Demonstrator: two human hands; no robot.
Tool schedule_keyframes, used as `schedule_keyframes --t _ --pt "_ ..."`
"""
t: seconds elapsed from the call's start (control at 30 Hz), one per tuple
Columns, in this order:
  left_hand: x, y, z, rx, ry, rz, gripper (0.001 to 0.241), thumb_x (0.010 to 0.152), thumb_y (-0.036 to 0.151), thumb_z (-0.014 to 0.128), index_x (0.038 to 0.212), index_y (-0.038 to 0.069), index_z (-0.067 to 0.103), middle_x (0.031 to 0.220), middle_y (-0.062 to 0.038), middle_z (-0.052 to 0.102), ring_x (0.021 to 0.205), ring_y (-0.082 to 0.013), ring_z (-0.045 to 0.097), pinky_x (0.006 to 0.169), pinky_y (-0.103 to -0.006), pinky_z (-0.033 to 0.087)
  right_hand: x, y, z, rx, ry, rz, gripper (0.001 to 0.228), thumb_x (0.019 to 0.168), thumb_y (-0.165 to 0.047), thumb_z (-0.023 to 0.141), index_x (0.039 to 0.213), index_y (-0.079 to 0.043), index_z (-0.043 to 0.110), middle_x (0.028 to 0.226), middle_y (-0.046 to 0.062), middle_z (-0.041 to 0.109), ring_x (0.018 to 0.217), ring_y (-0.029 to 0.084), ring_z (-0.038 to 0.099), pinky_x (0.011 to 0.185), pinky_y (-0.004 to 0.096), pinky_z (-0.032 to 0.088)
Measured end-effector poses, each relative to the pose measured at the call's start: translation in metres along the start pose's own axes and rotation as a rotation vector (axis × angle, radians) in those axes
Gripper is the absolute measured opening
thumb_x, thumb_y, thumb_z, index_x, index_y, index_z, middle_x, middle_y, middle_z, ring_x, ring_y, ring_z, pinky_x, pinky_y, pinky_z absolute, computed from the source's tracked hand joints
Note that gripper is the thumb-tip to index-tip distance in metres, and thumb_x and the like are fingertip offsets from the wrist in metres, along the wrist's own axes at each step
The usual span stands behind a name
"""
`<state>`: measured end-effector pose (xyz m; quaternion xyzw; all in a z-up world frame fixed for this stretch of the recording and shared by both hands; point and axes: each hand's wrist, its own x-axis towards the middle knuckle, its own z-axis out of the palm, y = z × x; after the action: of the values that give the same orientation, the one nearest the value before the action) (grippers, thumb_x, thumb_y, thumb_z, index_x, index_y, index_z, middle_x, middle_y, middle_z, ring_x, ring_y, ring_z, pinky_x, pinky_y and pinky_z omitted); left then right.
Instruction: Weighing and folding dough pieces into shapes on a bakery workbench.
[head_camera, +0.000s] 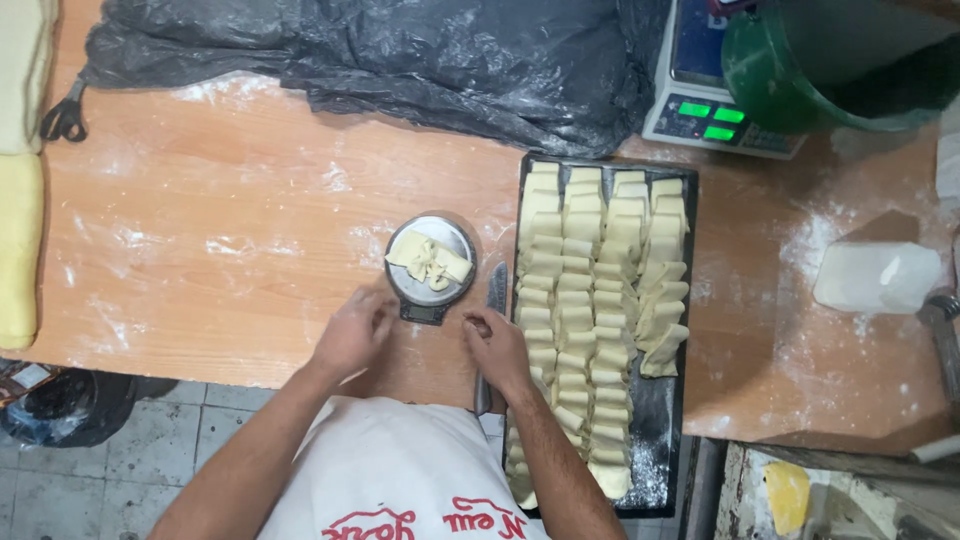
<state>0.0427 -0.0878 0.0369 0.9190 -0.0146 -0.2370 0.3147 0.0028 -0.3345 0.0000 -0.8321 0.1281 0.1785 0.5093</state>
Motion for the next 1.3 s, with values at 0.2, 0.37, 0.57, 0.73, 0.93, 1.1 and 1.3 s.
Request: schedule_keyframes --t 0.2,0.37,0.57,0.73,0.93,1.1,1.3 --pt "0.062 0.015 -0.005 -0.052 0.198 0.139 0.038 0.087 0.013 0.07 0.123 0.004 0.062 0.129 -0.016 0.058 0.103 -0.0317 0.068 0.089 -0.0417 0.057 0.011 -0.002 0.001 0.063 0.01 0.074 0.037 0.093 -0.022 0.067 0.128 -0.008 0.066 0.108 0.007 0.078 0.094 0.016 0.075 0.084 0.03 0.06" --pt "0.074 0.026 -0.015 -0.088 0.243 0.234 0.039 0.089 0.006 0.064 0.127 0.004 0.061 0.134 -0.016 0.058 0.105 -0.0277 0.07 0.088 -0.0391 0.058 0.023 0.004 -0.003 0.1 0.04 0.066 0.039 0.092 -0.022 0.069 0.128 -0.007 0.065 0.107 0.006 0.078 0.092 0.015 0.075 0.082 0.031 0.061" --pt "0.066 0.012 -0.013 -0.096 0.183 0.175 0.043 0.086 0.007 0.067 0.128 0.004 0.06 0.135 -0.016 0.057 0.105 -0.0273 0.069 0.087 -0.038 0.059 0.029 0.003 -0.012 0.079 0.077 0.045 0.038 0.091 -0.021 0.07 0.126 -0.006 0.065 0.105 0.007 0.078 0.089 0.016 0.075 0.081 0.031 0.06" --pt "0.061 -0.001 -0.015 -0.089 0.141 0.083 0.04 0.09 0.008 0.065 0.13 0.006 0.06 0.137 -0.015 0.055 0.106 -0.0247 0.07 0.09 -0.0374 0.059 0.025 0.0 -0.01 0.091 0.1 0.033 0.04 0.091 -0.02 0.07 0.127 -0.006 0.064 0.105 0.007 0.078 0.089 0.016 0.075 0.08 0.031 0.061" --pt "0.056 0.002 -0.024 -0.012 0.152 0.056 0.041 0.091 0.01 0.067 0.131 0.005 0.058 0.138 -0.015 0.054 0.109 -0.0283 0.068 0.095 -0.0392 0.057 0.017 -0.006 0.0 0.041 0.069 0.091 0.042 0.092 -0.023 0.069 0.13 -0.006 0.062 0.106 0.007 0.077 0.09 0.016 0.074 0.081 0.031 0.061" --pt "0.052 -0.009 -0.015 -0.06 0.158 0.136 0.043 0.089 0.009 0.067 0.131 0.004 0.057 0.138 -0.016 0.053 0.111 -0.0275 0.069 0.095 -0.0385 0.057 0.014 -0.009 0.004 0.038 0.058 0.104 0.042 0.092 -0.024 0.069 0.13 -0.006 0.062 0.106 0.006 0.077 0.091 0.015 0.075 0.082 0.031 0.061" --pt "0.051 -0.011 -0.014 -0.023 0.11 0.084 0.047 0.086 0.007 0.068 0.131 0.005 0.055 0.14 -0.016 0.051 0.109 -0.0272 0.069 0.094 -0.0386 0.056 0.011 -0.001 0.011 0.072 0.091 0.076 0.04 0.09 -0.021 0.07 0.126 -0.005 0.064 0.104 0.007 0.078 0.088 0.016 0.076 0.08 0.032 0.061"
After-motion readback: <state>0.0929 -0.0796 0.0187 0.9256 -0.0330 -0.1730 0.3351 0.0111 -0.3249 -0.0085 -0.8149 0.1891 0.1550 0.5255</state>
